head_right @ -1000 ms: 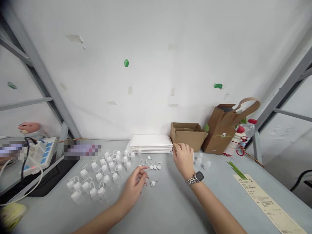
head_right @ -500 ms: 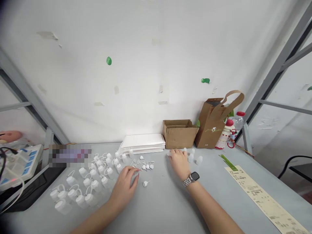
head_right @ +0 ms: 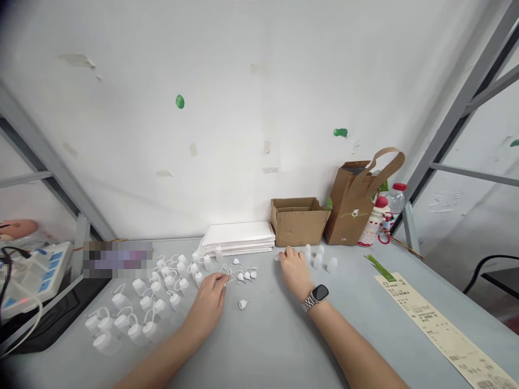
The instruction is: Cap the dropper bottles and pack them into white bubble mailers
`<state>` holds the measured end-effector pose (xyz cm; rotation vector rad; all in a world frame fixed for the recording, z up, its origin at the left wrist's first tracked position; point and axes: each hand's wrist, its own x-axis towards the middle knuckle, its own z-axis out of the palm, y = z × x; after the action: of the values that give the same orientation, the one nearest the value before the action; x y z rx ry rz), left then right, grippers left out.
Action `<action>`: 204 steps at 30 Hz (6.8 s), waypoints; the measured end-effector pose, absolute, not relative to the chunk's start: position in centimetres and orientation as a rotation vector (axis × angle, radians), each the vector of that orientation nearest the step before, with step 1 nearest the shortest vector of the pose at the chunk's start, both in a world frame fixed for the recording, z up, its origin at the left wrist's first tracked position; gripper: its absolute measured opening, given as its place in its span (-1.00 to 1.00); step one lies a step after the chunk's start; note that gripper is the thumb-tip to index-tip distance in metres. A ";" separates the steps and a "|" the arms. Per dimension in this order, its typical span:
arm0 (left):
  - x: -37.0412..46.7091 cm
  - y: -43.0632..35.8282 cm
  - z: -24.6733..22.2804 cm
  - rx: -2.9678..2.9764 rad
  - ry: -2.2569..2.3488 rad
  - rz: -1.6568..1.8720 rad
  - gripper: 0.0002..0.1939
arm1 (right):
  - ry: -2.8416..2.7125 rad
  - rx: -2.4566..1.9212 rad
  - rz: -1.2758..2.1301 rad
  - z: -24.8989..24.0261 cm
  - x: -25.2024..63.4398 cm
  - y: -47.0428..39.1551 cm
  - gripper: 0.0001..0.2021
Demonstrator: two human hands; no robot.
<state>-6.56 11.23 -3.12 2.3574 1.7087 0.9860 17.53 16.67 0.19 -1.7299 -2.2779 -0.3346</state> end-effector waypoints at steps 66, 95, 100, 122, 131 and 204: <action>-5.9 10.8 -1.0 1.807 1.453 1.292 -0.89 | -1.699 -1.341 1.063 1.6 12.5 10.7 -0.75; -5.0 10.0 0.4 1.355 1.100 1.370 -0.78 | -1.924 -1.179 0.971 1.3 11.5 8.8 -0.60; -4.9 9.9 0.4 1.392 1.105 1.370 -0.79 | -1.913 -1.133 0.992 1.2 11.6 8.8 -0.64; -5.1 8.9 -0.1 1.823 1.319 1.381 -0.85 | -1.928 -1.166 0.885 1.3 12.0 8.9 -0.70; -5.1 9.3 -0.2 1.515 1.158 1.401 -0.84 | -1.916 -1.177 0.847 1.0 12.0 9.2 -0.72; -4.5 8.7 1.4 0.999 0.862 1.015 -0.60 | -1.459 -1.017 1.520 1.7 10.1 8.3 -0.71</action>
<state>-4.50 8.72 1.39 0.9988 0.8620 1.0150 10.14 8.29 1.68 -1.0174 -1.4590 1.5200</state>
